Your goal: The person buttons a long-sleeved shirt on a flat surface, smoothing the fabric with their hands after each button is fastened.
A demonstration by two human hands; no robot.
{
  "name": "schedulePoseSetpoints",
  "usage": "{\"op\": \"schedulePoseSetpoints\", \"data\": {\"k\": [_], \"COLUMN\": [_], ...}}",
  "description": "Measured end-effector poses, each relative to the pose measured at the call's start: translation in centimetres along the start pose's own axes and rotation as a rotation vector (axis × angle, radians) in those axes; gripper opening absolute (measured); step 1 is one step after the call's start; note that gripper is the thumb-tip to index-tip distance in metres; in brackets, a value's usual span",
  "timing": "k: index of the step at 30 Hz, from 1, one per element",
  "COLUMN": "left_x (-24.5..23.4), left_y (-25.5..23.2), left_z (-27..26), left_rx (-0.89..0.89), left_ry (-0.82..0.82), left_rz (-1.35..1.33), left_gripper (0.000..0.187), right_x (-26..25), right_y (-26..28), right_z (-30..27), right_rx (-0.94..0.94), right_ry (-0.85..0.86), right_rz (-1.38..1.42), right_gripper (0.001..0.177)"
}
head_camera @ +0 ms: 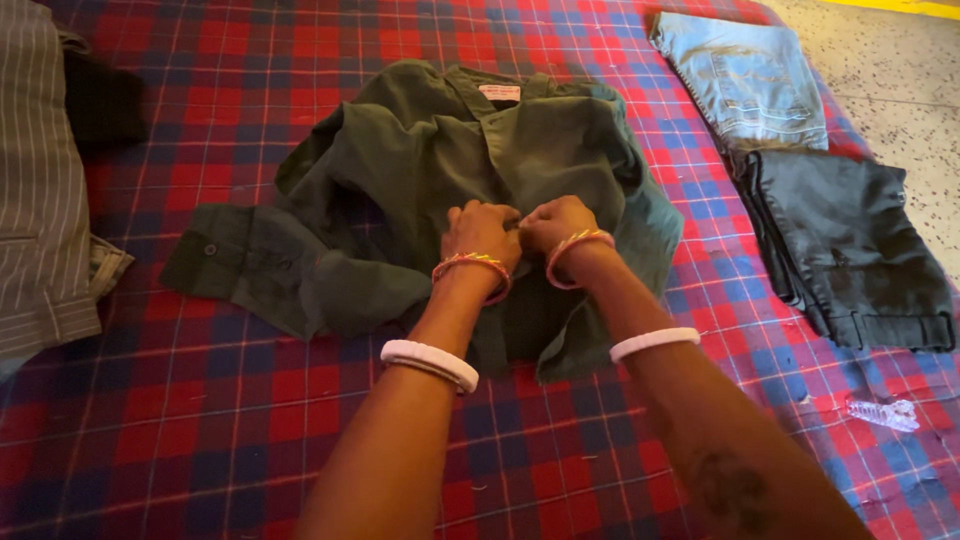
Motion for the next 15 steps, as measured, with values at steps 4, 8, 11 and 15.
{"op": "schedulePoseSetpoints", "data": {"k": [4,8,11,15], "left_x": [0.1,0.8,1.2,0.4], "left_y": [0.1,0.2,0.6,0.8], "left_z": [0.4,1.1,1.1,0.6], "left_rx": [0.001,-0.007,0.069,0.053], "left_ry": [0.005,-0.003,-0.127,-0.137], "left_rz": [0.080,0.318,0.342,0.293], "left_gripper": [0.033,0.035,0.026,0.025], "right_x": [-0.1,0.0,0.1,-0.2], "right_y": [-0.4,-0.1,0.4,0.3], "right_z": [0.3,-0.7,-1.1,-1.1], "right_rx": [-0.058,0.005,-0.011,-0.109], "right_ry": [0.163,0.200,0.232,0.243], "right_rz": [0.436,0.432,0.558,0.061], "right_gripper": [0.021,0.026,0.024,0.027]}}
Point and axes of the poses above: each hand's wrist, its own z-axis towards the middle knuckle, its own x-axis out of the palm, y = z × x, the point moved 1 cm from there along z, towards the middle knuckle, and after that the axes turned 14 degrees about y, right-handed, at the moved point
